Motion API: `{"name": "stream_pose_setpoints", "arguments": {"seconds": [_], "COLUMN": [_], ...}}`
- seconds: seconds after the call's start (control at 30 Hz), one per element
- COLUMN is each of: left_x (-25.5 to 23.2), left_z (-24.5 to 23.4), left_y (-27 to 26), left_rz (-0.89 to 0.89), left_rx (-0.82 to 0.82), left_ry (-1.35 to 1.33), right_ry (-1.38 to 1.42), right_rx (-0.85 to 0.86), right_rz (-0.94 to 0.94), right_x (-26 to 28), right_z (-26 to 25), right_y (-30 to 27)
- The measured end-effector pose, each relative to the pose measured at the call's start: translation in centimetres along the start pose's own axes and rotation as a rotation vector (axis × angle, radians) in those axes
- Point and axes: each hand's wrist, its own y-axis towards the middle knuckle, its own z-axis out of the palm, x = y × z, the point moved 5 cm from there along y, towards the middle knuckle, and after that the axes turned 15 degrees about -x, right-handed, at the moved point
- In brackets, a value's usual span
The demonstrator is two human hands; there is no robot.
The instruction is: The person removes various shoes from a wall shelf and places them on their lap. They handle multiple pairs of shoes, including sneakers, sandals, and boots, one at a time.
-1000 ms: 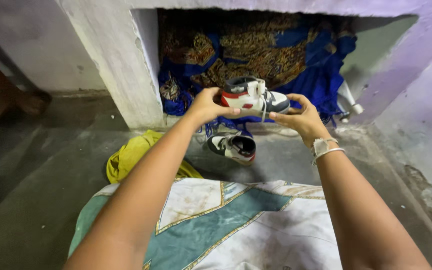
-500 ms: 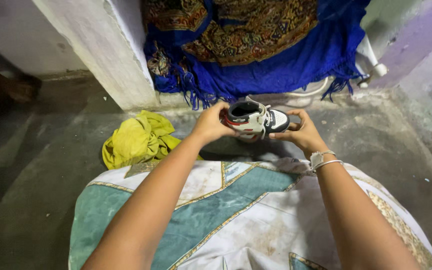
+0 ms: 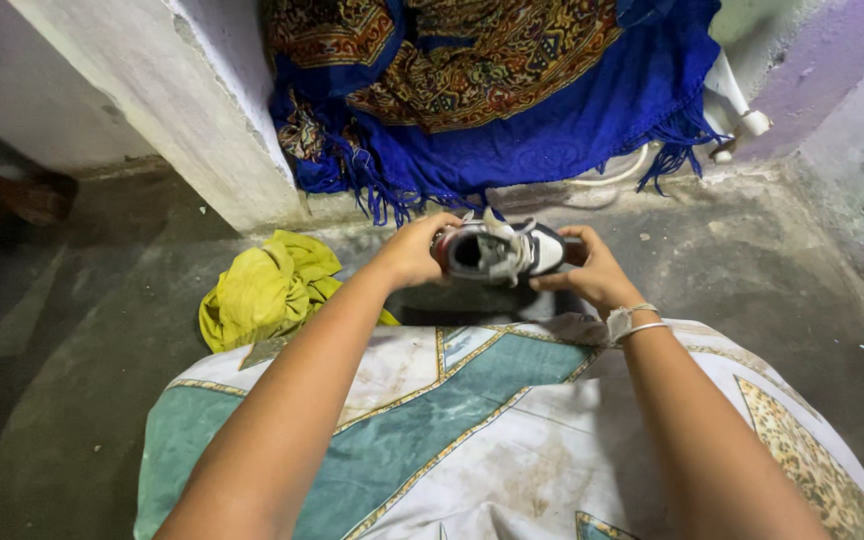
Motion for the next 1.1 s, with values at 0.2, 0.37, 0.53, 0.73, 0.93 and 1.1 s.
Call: {"name": "stream_pose_setpoints", "arguments": {"seconds": [0.2, 0.37, 0.53, 0.73, 0.93, 1.1], "left_x": [3.6, 3.3, 1.6, 1.8, 3.6, 4.2], "left_z": [1.7, 0.7, -1.7, -3.7, -4.5, -5.0], "left_y": [1.2, 1.7, 1.6, 1.7, 1.4, 1.5], "left_rz": [0.039, -0.111, -0.162, -0.099, -0.103, -0.117], "left_rx": [0.001, -0.057, -0.101, -0.17, -0.21, -0.234], "left_ry": [-0.118, -0.186, -0.22, -0.215, -0.279, -0.281], "right_ry": [-0.164, -0.148, -0.219, -0.211, -0.207, -0.224], "right_rx": [0.083, 0.133, 0.11, 0.07, 0.044, 0.028], "right_rz": [-0.109, -0.052, -0.133, -0.169, -0.108, -0.108], "right_x": [-0.8, 1.1, 4.6, 7.5, 9.3, 9.9], "right_z": [-2.2, -2.1, -1.2, 0.0, 1.2, 1.3], "right_y": [1.7, 1.4, 0.1, -1.2, -1.9, -1.8]}}
